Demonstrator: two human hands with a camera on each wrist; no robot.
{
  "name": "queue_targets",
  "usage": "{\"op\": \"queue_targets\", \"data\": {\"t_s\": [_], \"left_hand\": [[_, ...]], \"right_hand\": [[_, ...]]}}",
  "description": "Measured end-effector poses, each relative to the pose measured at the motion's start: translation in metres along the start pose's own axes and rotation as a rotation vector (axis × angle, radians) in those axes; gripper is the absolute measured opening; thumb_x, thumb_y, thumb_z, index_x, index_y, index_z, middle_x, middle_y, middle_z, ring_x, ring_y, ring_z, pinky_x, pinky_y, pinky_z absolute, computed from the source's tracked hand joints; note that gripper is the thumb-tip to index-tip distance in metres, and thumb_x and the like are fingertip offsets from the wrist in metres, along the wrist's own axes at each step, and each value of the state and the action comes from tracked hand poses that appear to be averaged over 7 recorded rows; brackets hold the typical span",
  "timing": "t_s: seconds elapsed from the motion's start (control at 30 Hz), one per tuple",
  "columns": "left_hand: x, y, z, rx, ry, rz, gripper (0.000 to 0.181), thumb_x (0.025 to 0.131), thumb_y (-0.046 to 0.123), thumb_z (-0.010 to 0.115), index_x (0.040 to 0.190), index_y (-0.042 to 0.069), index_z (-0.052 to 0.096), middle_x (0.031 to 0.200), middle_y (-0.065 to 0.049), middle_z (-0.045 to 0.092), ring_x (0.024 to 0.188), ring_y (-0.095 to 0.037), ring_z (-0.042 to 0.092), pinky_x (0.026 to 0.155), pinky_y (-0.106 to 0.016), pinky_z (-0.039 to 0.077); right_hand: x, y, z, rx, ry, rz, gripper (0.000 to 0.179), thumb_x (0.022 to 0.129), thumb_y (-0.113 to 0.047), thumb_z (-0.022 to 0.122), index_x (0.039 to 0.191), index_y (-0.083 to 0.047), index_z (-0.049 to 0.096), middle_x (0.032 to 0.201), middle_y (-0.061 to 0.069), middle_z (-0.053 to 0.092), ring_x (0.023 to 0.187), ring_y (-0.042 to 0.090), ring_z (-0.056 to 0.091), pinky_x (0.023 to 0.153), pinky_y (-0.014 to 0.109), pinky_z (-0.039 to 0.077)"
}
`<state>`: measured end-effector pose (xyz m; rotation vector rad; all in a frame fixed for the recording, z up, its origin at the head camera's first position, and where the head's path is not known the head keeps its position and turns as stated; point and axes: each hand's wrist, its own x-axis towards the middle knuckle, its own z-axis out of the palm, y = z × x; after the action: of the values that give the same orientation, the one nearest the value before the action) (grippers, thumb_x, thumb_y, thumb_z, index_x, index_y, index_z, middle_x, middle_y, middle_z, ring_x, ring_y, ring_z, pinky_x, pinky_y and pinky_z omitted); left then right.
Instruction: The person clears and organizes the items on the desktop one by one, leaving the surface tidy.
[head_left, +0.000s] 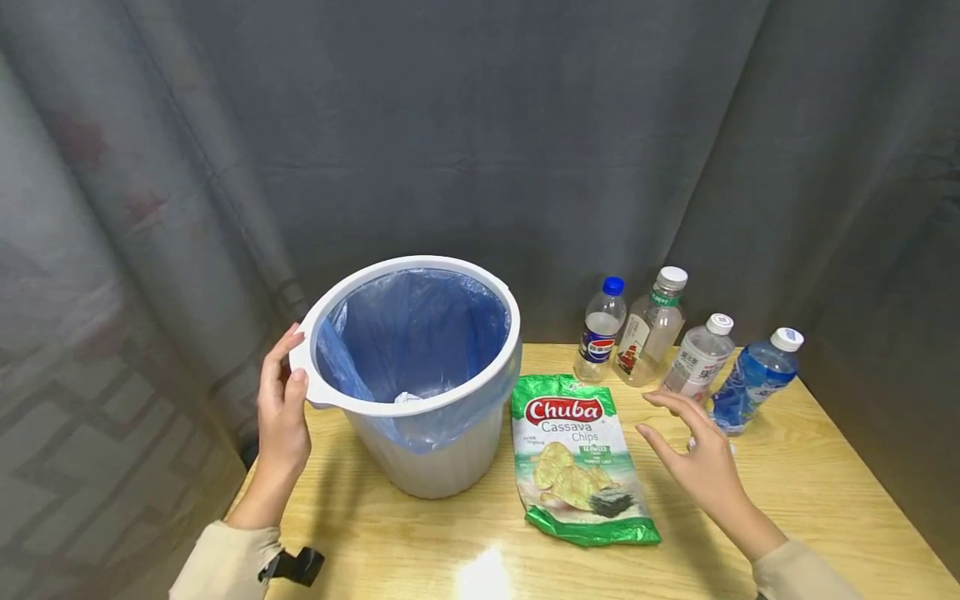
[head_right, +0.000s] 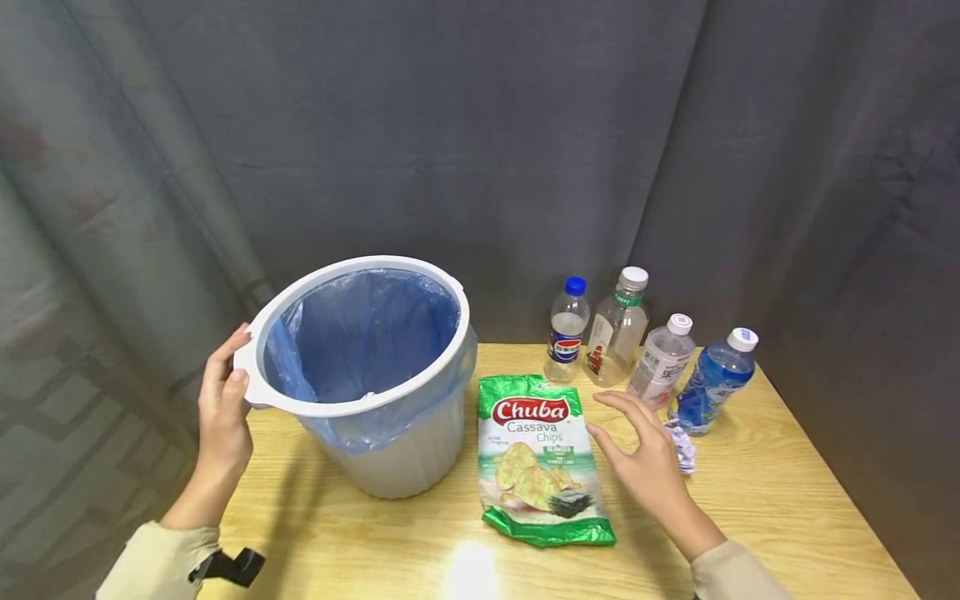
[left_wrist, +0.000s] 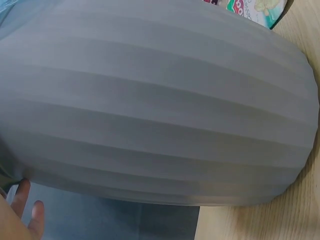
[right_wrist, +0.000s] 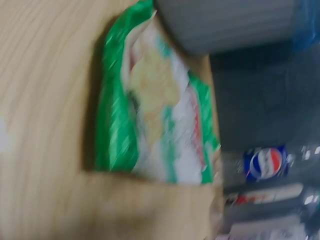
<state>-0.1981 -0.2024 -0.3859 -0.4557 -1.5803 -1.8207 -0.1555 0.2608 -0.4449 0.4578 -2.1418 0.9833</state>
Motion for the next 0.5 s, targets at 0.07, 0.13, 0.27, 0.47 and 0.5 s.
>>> {"op": "queue_targets", "data": {"t_s": [0.07, 0.13, 0.27, 0.47, 0.5], "left_hand": [[0.0, -0.001, -0.001, -0.008, -0.004, 0.005, 0.037, 0.096, 0.008, 0.051, 0.131, -0.004, 0.055, 0.146, -0.015, 0.047, 0.136, -0.021, 0.04, 0.103, -0.021, 0.035], [0.0, -0.001, -0.001, -0.015, -0.005, 0.01, 0.037, 0.095, 0.006, 0.05, 0.131, -0.004, 0.056, 0.146, -0.015, 0.047, 0.136, -0.022, 0.04, 0.104, -0.021, 0.034], [0.001, -0.001, -0.001, -0.028, -0.002, 0.014, 0.038, 0.094, 0.004, 0.049, 0.13, -0.004, 0.056, 0.145, -0.015, 0.048, 0.136, -0.022, 0.041, 0.105, -0.022, 0.034], [0.001, -0.002, -0.001, -0.038, 0.002, 0.02, 0.038, 0.093, 0.003, 0.049, 0.129, -0.004, 0.057, 0.144, -0.012, 0.05, 0.136, -0.023, 0.04, 0.106, -0.023, 0.032], [0.001, -0.002, -0.001, -0.038, 0.002, 0.019, 0.038, 0.093, 0.003, 0.049, 0.129, -0.004, 0.057, 0.144, -0.011, 0.05, 0.136, -0.023, 0.04, 0.106, -0.023, 0.033]], "right_hand": [[-0.006, 0.008, -0.007, -0.026, 0.003, 0.015, 0.059, 0.061, 0.019, 0.081, 0.115, 0.0, 0.068, 0.111, 0.014, 0.067, 0.113, -0.006, 0.049, 0.094, 0.01, 0.035], [-0.011, 0.014, -0.014, -0.04, -0.005, 0.034, 0.06, 0.061, 0.02, 0.08, 0.116, 0.001, 0.068, 0.111, 0.016, 0.066, 0.115, -0.007, 0.048, 0.094, 0.01, 0.035], [-0.021, 0.025, -0.026, -0.074, -0.015, 0.094, 0.06, 0.061, 0.02, 0.08, 0.116, 0.001, 0.068, 0.112, 0.012, 0.065, 0.112, -0.01, 0.048, 0.092, 0.008, 0.033], [-0.031, 0.041, -0.037, -0.103, -0.018, 0.134, 0.056, 0.064, 0.018, 0.079, 0.115, -0.001, 0.068, 0.112, 0.003, 0.065, 0.106, -0.013, 0.047, 0.09, 0.007, 0.033], [-0.032, 0.044, -0.038, -0.109, -0.017, 0.133, 0.055, 0.064, 0.018, 0.079, 0.115, -0.001, 0.068, 0.112, 0.002, 0.065, 0.105, -0.013, 0.047, 0.09, 0.007, 0.033]]}}
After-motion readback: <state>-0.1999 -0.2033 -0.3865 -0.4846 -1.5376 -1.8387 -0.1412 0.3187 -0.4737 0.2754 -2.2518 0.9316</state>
